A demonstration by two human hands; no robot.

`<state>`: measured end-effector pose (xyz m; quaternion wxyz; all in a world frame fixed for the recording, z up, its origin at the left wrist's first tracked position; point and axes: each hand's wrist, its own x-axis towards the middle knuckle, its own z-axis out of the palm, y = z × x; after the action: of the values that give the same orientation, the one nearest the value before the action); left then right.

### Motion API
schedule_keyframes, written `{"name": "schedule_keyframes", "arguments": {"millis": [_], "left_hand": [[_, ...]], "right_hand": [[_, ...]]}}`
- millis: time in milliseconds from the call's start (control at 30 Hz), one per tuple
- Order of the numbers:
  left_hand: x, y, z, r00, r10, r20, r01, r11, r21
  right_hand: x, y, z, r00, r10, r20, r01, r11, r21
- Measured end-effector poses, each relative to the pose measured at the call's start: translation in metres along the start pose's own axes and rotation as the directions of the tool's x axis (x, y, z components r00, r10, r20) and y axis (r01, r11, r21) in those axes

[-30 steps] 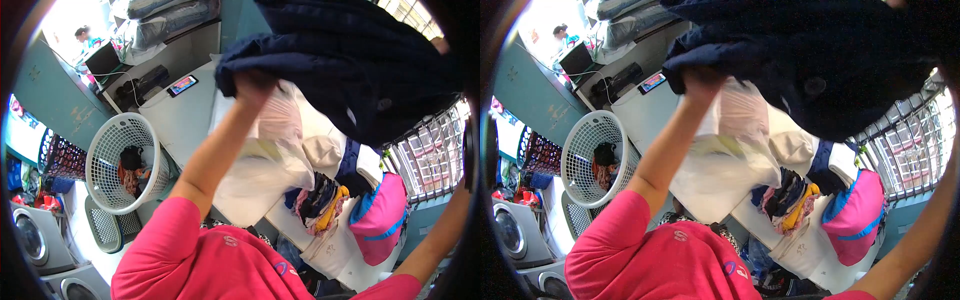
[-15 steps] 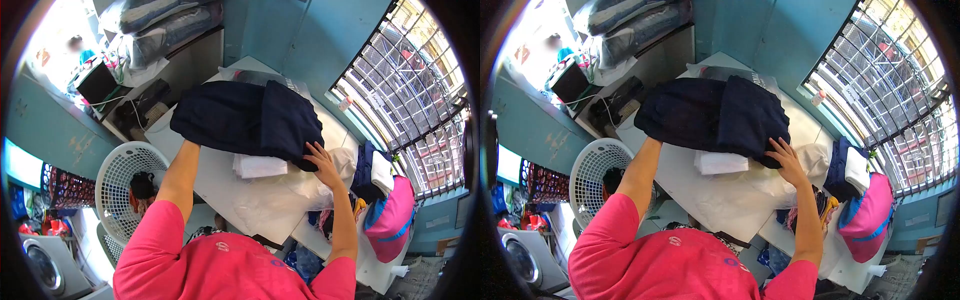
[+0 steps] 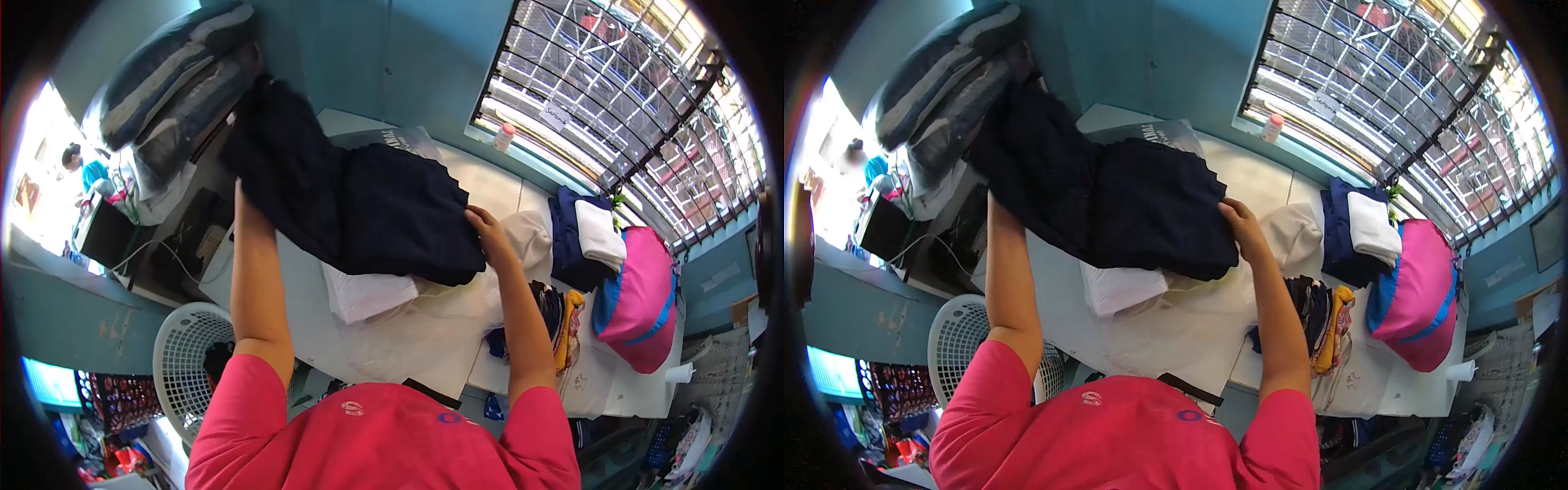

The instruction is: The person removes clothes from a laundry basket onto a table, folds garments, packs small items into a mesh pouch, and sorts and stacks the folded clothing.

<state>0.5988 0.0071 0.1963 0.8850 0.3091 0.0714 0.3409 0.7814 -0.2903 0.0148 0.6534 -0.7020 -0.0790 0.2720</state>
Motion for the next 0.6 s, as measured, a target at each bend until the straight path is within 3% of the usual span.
{"name": "schedule_keyframes", "arguments": {"millis": [100, 133, 167, 200, 233, 267, 333, 400, 433, 500, 600], "left_hand": [[0.022, -0.067, 0.049, 0.99, -0.124, 0.073, 0.08, 0.895, 0.44], [0.039, -0.115, 0.045, 0.977, -0.061, 0.202, -0.098, 0.717, 0.69], [0.035, -0.161, 0.04, 0.915, -0.034, 0.401, -0.334, 0.491, 0.805], [0.023, -0.188, 0.047, 0.898, -0.276, 0.342, -0.387, -0.131, 0.912], [0.01, -0.218, 0.03, 0.857, -0.383, 0.344, -0.475, -0.327, 0.817], [0.009, -0.251, 0.003, 0.843, -0.454, 0.287, -0.478, -0.391, 0.786], [0.002, -0.257, -0.014, 0.874, -0.39, 0.291, -0.413, -0.279, 0.867], [0.013, -0.239, -0.02, 0.823, -0.211, 0.527, -0.514, 0.118, 0.85], [0.007, -0.215, -0.009, 0.795, -0.033, 0.606, -0.59, 0.191, 0.785], [0.005, -0.163, 0.002, 0.726, 0.131, 0.675, -0.683, 0.018, 0.73], [0.017, -0.132, -0.039, 0.826, 0.222, 0.518, -0.487, -0.178, 0.855]], "right_hand": [[0.009, 0.002, 0.007, 0.988, -0.151, -0.006, 0.151, 0.987, -0.046], [0.015, 0.001, 0.006, 0.989, -0.147, -0.022, 0.146, 0.989, -0.039], [0.021, 0.0, 0.004, 1.0, -0.029, -0.01, 0.031, 0.978, 0.206], [0.023, 0.002, 0.004, 0.997, 0.078, 0.031, -0.083, 0.896, 0.437], [0.007, -0.012, 0.01, 0.99, 0.06, 0.126, -0.124, 0.8, 0.587], [0.008, -0.007, 0.006, 0.991, 0.064, 0.118, -0.122, 0.797, 0.591], [0.007, -0.013, 0.007, 0.99, 0.126, 0.065, -0.141, 0.885, 0.444], [-0.007, -0.018, 0.009, 0.979, 0.179, 0.101, -0.205, 0.878, 0.432], [-0.002, -0.013, 0.006, 0.974, 0.171, 0.151, -0.22, 0.876, 0.428], [0.008, -0.012, 0.004, 0.964, 0.158, 0.215, -0.237, 0.873, 0.425], [0.014, -0.015, -0.003, 0.956, 0.14, 0.259, -0.25, 0.851, 0.461]]}}
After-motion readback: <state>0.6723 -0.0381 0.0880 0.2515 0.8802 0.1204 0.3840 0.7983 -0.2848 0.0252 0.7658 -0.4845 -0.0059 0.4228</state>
